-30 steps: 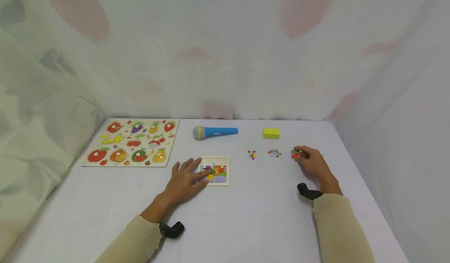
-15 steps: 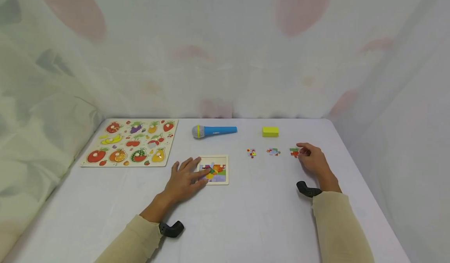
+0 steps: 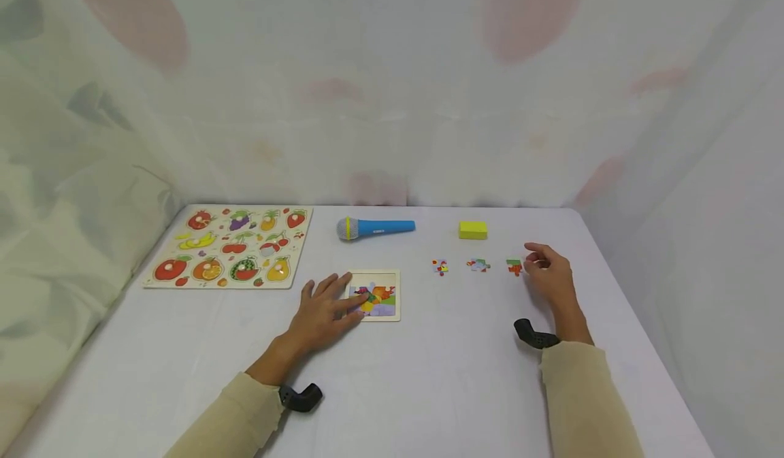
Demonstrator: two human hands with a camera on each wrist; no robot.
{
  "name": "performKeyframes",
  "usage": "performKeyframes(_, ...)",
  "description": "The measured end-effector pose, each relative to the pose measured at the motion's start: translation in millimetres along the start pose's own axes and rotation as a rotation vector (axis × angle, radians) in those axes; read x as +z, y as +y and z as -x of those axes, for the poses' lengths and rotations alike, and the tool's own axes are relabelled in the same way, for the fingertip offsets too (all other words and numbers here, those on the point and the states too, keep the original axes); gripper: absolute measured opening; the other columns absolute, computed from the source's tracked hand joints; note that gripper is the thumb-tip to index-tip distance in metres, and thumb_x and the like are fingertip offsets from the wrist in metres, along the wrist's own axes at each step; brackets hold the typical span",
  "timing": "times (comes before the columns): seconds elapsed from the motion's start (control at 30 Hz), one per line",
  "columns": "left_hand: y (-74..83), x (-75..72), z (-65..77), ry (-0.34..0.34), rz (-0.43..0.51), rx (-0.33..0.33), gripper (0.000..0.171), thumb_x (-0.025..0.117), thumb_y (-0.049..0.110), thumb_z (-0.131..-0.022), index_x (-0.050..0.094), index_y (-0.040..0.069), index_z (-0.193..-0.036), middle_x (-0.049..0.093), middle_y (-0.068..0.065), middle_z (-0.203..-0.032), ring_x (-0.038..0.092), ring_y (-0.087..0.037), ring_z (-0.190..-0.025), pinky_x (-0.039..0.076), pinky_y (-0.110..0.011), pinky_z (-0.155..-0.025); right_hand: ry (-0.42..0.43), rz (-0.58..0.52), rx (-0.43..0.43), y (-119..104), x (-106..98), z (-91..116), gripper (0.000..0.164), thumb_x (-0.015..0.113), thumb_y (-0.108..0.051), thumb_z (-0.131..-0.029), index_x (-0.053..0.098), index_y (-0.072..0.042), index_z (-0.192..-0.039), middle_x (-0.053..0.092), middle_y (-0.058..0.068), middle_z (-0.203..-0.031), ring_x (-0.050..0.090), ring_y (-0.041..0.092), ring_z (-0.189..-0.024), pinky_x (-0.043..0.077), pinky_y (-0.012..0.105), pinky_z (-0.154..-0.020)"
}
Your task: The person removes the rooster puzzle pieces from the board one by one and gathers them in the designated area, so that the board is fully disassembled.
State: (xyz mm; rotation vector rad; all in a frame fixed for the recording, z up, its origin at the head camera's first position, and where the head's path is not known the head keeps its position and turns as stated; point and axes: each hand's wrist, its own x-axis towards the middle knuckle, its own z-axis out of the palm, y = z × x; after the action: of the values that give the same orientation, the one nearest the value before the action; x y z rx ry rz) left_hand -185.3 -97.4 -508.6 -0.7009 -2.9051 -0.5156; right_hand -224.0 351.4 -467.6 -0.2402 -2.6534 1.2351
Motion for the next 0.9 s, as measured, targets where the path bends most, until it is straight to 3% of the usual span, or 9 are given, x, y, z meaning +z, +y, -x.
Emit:
performKeyframes(0.13, 0.9, 0.0, -0.4, -0.01, 0.01, -0.008, 0.042, 0.052, 0.057, -0.093, 0.06, 0.04, -0.131, 0.035, -0.004, -0.152, 0.024, -0.032, -0.14, 0.007, -0.064, -0.107, 0.042, -0.047, -0.025, -1.3, 3.1, 1.4, 0.036, 0.055, -0.009, -0.094, 0.058, -0.002, -0.129, 0.059, 0.016, -0.106, 0.051, 0.029, -0.099, 0.042, 0.025, -0.07)
performKeyframes(0.27, 1.0, -0.7, -0.5, -0.01, 0.02, -0.013, 0.04, 0.054, 0.057, -0.092, 0.062, 0.04, -0.128, 0.035, -0.004, -0.152, 0.024, -0.032, -0.14, 0.007, -0.063, -0.107, 0.095, -0.042, -0.101, 19.0, 18.5, -9.1, 0.033, 0.056, -0.015, -0.095, 0.062, -0.009, -0.127, 0.061, 0.006, -0.102, 0.053, 0.02, -0.094, 0.042, 0.018, -0.063)
performKeyframes(0.37, 1.1, -1.3, -0.3, -0.006, 0.031, -0.012, 0.038, 0.056, 0.056, -0.092, 0.064, 0.04, -0.125, 0.035, -0.005, -0.152, 0.024, -0.033, -0.14, 0.006, -0.063, -0.107, 0.115, -0.038, -0.152, 34.0, 32.2, -17.8, 0.032, 0.057, -0.019, -0.095, 0.063, -0.016, -0.127, 0.06, 0.001, -0.1, 0.053, 0.016, -0.091, 0.043, 0.018, -0.064)
performKeyframes(0.43, 1.0, -1.3, -0.2, -0.003, 0.041, -0.011, 0.037, 0.057, 0.055, -0.091, 0.066, 0.039, -0.123, 0.036, -0.006, -0.152, 0.024, -0.033, -0.14, 0.006, -0.063, -0.107, 0.109, -0.04, -0.177, 32.8, 38.2, -18.1, 0.031, 0.057, -0.019, -0.095, 0.063, -0.017, -0.126, 0.061, 0.001, -0.1, 0.054, 0.015, -0.09, 0.043, 0.02, -0.067)
performKeyframes(0.73, 1.3, -0.3, -0.3, 0.014, 0.086, -0.015, 0.033, 0.061, 0.053, -0.089, 0.071, 0.036, -0.116, 0.037, -0.007, -0.151, 0.025, -0.033, -0.14, 0.005, -0.061, -0.108, 0.016, -0.173, -0.185, -47.1, 37.2, 17.7, 0.033, 0.061, -0.009, -0.091, 0.062, -0.003, -0.123, 0.062, 0.011, -0.1, 0.054, 0.02, -0.092, 0.042, 0.022, -0.071)
performKeyframes(0.9, 0.9, -0.4, -0.1, 0.007, 0.099, -0.033, 0.034, 0.062, 0.053, -0.089, 0.071, 0.036, -0.116, 0.037, -0.007, -0.151, 0.024, -0.032, -0.14, 0.004, -0.059, -0.109, 0.006, -0.242, -0.222, -64.2, 45.3, 23.9, 0.03, 0.062, -0.002, -0.09, 0.064, -0.002, -0.121, 0.063, 0.012, -0.098, 0.055, 0.017, -0.089, 0.044, 0.019, -0.069)
